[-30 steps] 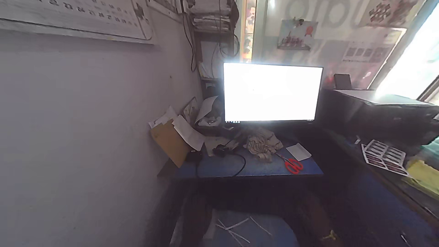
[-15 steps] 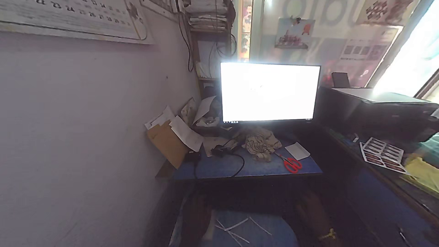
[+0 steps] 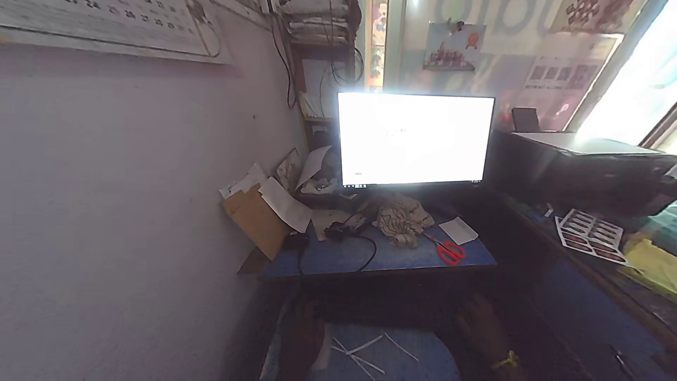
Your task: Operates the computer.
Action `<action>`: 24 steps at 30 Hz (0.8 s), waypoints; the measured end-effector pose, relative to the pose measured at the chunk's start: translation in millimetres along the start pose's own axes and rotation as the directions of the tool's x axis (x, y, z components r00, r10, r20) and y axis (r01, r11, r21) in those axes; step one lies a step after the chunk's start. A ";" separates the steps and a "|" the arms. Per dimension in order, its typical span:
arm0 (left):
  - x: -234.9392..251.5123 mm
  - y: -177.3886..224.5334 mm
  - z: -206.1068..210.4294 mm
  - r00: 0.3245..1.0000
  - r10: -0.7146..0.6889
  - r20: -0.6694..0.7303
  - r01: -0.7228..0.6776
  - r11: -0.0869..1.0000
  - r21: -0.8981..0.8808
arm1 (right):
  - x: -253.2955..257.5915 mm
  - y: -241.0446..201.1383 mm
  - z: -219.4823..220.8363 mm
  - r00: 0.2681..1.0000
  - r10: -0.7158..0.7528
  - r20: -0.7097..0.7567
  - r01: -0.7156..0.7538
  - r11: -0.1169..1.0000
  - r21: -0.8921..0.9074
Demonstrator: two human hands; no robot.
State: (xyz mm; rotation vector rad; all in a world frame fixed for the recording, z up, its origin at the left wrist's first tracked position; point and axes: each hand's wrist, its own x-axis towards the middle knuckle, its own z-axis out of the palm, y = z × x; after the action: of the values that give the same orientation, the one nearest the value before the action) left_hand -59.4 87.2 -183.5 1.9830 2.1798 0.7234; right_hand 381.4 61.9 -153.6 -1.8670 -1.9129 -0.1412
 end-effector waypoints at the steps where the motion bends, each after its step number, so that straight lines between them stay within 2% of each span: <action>1: 0.5 0.1 -0.1 1.000 -0.006 0.011 0.006 1.000 0.004 | 0.1 -0.1 0.3 1.000 -0.007 -0.007 0.007 1.000 -0.002; 9: -0.1 -1.0 1.3 1.000 0.007 -0.002 -0.007 1.000 0.005 | 1.0 -2.5 -4.1 0.999 0.017 0.036 -0.018 1.000 0.012; 15: 1.6 -2.5 3.7 1.000 0.015 -0.026 -0.015 1.000 0.005 | 3.2 3.4 3.6 0.999 -0.024 -0.021 0.024 1.000 0.000; 24: 0.7 -0.7 0.9 0.999 0.020 -0.031 -0.020 1.000 0.013 | 2.2 -2.9 -3.2 1.000 -0.005 0.000 0.005 0.999 0.035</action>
State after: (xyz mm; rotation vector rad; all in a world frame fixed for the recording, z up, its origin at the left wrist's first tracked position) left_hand -59.8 88.1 -184.5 2.0159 2.1895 0.7500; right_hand 379.4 62.5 -149.2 -1.8398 -1.9080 -0.1082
